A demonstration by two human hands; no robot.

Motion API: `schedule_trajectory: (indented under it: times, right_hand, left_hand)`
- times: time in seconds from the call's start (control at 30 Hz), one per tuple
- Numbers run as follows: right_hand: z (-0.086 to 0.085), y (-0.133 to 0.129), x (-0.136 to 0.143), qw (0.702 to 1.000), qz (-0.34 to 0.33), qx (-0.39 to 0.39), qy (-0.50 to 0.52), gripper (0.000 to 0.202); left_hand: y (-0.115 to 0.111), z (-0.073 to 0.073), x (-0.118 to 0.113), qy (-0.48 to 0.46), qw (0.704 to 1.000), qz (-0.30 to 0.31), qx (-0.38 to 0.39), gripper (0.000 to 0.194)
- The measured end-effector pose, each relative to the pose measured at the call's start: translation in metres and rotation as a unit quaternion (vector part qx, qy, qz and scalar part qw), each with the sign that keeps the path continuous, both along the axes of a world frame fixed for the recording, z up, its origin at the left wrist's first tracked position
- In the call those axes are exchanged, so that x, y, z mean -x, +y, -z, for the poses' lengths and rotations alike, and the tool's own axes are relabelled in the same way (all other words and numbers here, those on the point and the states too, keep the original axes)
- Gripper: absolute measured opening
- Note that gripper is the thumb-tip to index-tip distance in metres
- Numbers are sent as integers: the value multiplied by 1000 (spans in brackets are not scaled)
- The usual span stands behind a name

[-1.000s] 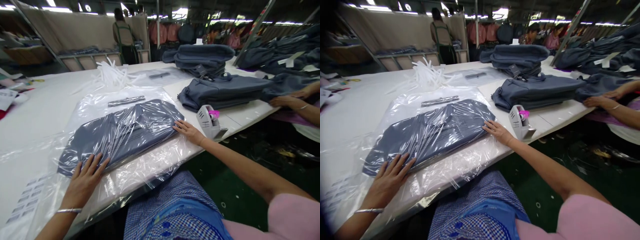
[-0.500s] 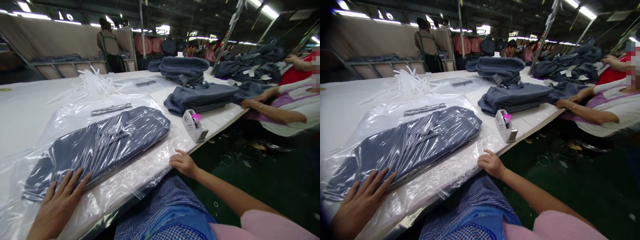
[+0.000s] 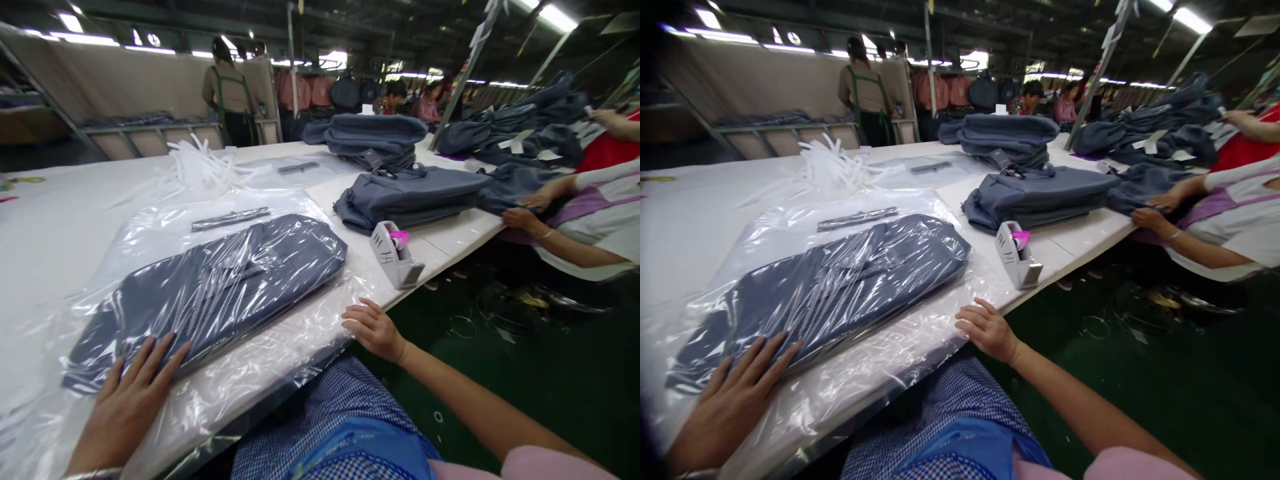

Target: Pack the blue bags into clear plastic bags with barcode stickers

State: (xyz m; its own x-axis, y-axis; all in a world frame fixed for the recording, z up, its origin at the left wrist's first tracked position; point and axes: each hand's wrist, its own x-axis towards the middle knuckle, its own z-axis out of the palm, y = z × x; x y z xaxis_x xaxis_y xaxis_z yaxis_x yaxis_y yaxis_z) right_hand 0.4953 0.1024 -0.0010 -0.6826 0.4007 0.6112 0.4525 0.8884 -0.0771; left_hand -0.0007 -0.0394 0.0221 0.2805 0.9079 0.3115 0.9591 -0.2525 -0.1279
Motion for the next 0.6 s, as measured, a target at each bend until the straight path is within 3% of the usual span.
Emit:
schedule_trajectory:
  times: [0.1,0.2,0.33,0.43,0.5,0.6]
  right_hand:
    - [-8,-1,25,996,-81,-29,7,20]
    - [-27,6,42,992,-121,-19,23,19]
    - [-68,37,61,995,-73,24,61,20]
    - [-91,75,92,997,-35,60,46,17]
    - [-93,103,119,996,2,90,-8,20]
    - [-76,137,152,983,45,132,-119,21]
  left_hand:
    - [-2,-4,-8,31,999,-33,4,59]
    - [-4,-3,-11,56,997,-48,0,57]
    - [-5,-6,-12,64,997,-52,-7,57]
    - [-5,-10,-13,74,996,-52,-2,62]
    - [-6,-11,-13,88,995,-55,3,65]
    - [-6,-8,-12,98,994,-54,0,65]
